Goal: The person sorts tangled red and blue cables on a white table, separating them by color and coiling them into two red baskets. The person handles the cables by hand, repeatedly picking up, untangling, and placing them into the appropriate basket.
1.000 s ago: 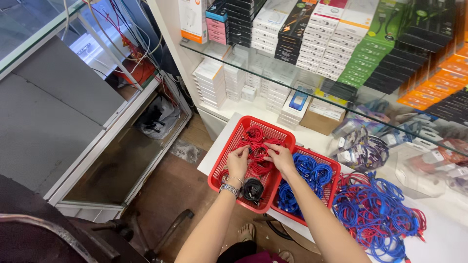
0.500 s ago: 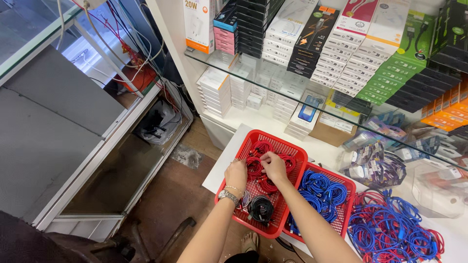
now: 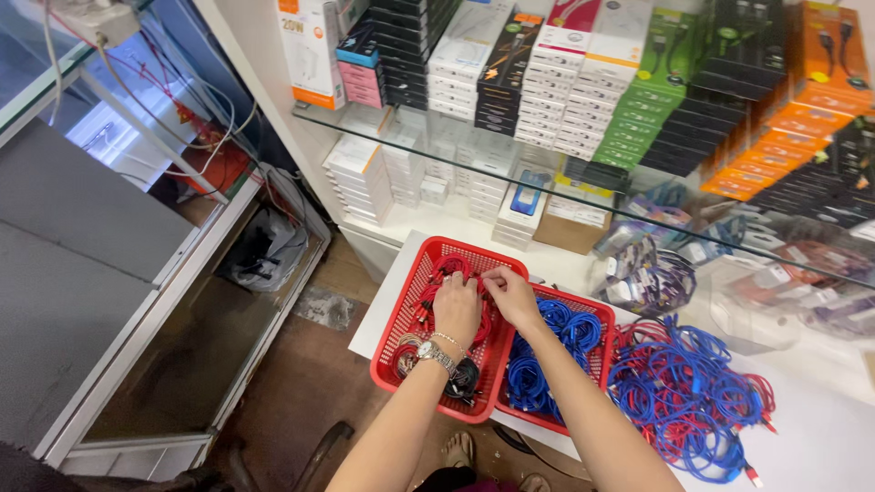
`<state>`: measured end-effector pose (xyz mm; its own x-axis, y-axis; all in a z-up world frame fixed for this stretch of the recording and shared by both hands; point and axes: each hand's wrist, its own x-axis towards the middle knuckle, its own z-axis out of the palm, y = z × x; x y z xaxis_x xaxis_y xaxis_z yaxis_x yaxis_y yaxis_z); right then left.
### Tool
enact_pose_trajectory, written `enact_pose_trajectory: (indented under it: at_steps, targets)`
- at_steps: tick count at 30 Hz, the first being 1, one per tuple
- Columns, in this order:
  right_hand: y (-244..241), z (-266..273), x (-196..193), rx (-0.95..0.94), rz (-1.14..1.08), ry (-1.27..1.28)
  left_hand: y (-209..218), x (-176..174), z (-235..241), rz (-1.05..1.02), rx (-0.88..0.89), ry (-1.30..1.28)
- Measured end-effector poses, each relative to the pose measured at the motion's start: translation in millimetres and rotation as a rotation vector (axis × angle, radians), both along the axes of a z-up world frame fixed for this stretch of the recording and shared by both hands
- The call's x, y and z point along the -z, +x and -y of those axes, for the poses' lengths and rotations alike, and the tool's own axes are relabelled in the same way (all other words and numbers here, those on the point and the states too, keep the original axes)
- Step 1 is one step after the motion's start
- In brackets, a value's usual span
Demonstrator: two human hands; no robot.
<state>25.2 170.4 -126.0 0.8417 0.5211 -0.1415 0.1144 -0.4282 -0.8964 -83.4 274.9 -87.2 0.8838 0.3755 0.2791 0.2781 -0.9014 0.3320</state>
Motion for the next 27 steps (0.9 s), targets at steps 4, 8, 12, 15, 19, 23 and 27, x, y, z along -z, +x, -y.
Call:
enact_pose_trajectory:
  at_steps: [4,8,12,15,19,23,27]
  targets:
    - [0.8,52.4,-3.9,0.073,-0.031,0.07,13.5,-5.0,48.7,0.063,0.115,-0.049]
    - [2.9,112.3,2.7,0.169,-0.056,0.056,25.6,-4.7,97.8,0.033,0.201,-0.118]
    - [6.7,171.8,15.1,0.223,-0.111,0.097,36.5,-1.6,145.2,0.001,0.272,-0.167]
    - [11.8,216.7,28.5,0.27,0.046,0.023,41.8,0.6,179.0,0.031,0.32,-0.154]
    - [13.0,284.1,53.2,0.412,0.256,-0.038,47.1,1.0,216.1,-0.032,0.373,-0.223]
    - [9.4,344.3,77.9,0.747,0.407,-0.271,50.9,-1.9,245.0,-0.014,0.414,-0.27]
    - [11.0,369.6,94.0,0.901,-0.271,0.089,56.7,-3.4,266.4,-0.06,0.439,-0.246]
